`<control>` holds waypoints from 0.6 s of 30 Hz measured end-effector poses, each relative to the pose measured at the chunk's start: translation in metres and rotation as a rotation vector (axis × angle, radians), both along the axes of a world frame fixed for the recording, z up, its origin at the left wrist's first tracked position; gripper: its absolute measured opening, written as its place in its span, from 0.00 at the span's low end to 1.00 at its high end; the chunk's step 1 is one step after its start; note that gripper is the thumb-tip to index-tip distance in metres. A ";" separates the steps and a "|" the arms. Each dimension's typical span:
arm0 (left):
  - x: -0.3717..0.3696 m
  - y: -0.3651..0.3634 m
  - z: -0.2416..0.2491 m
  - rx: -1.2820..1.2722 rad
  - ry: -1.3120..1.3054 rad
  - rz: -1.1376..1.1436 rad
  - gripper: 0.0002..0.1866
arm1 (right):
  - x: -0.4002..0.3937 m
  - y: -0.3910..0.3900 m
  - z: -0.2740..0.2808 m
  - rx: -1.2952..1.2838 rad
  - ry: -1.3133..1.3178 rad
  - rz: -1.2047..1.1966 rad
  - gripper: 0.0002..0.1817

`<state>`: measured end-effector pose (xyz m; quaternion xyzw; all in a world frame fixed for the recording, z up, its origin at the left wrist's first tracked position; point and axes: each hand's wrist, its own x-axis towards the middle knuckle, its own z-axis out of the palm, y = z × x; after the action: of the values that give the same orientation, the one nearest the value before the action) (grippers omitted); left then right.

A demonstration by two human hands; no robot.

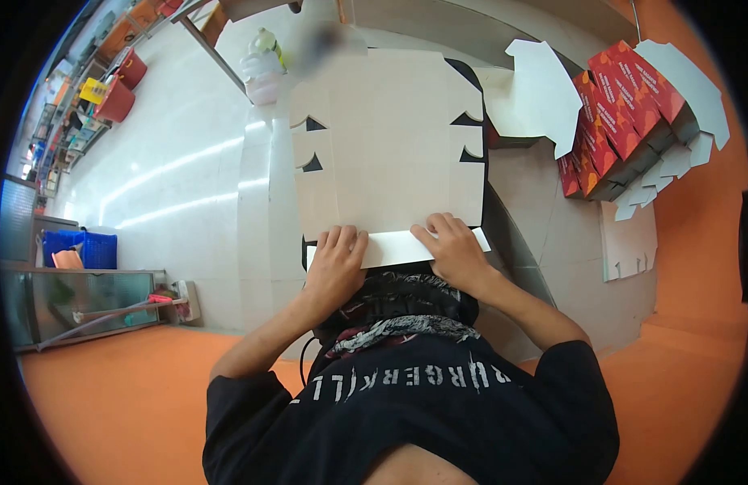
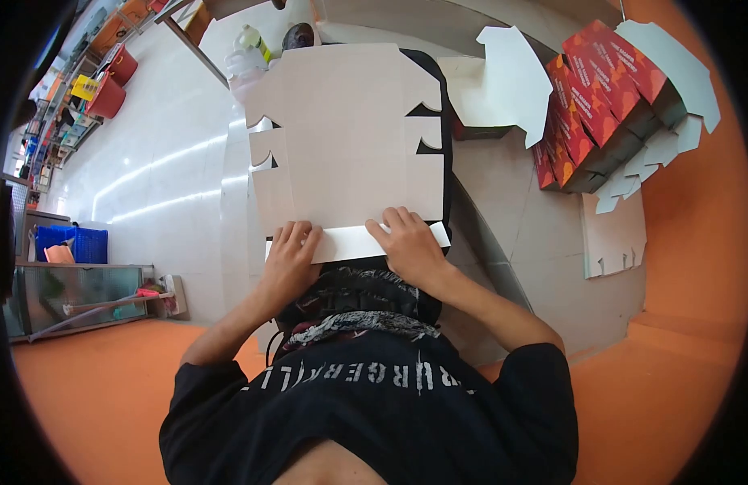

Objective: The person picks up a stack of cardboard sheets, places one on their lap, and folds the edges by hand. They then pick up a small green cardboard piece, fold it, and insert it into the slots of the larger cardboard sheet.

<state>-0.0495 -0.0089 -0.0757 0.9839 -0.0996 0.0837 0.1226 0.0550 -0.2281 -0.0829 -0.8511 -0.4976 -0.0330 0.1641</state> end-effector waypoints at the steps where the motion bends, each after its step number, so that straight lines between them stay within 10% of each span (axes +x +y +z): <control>1: -0.004 0.003 0.006 -0.074 0.020 0.004 0.22 | 0.001 -0.004 0.005 0.077 0.097 0.022 0.19; 9: -0.028 0.055 0.053 -0.182 0.345 0.110 0.22 | 0.029 -0.064 0.028 0.088 0.592 -0.450 0.25; 18: -0.039 0.046 0.040 -0.331 0.663 0.116 0.29 | 0.030 -0.089 0.023 -0.072 0.939 -0.267 0.33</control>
<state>-0.0885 0.0373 -0.0360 0.9285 0.0163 -0.2174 0.3006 0.0855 -0.3171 -0.0598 -0.8356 -0.2569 0.3510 0.3356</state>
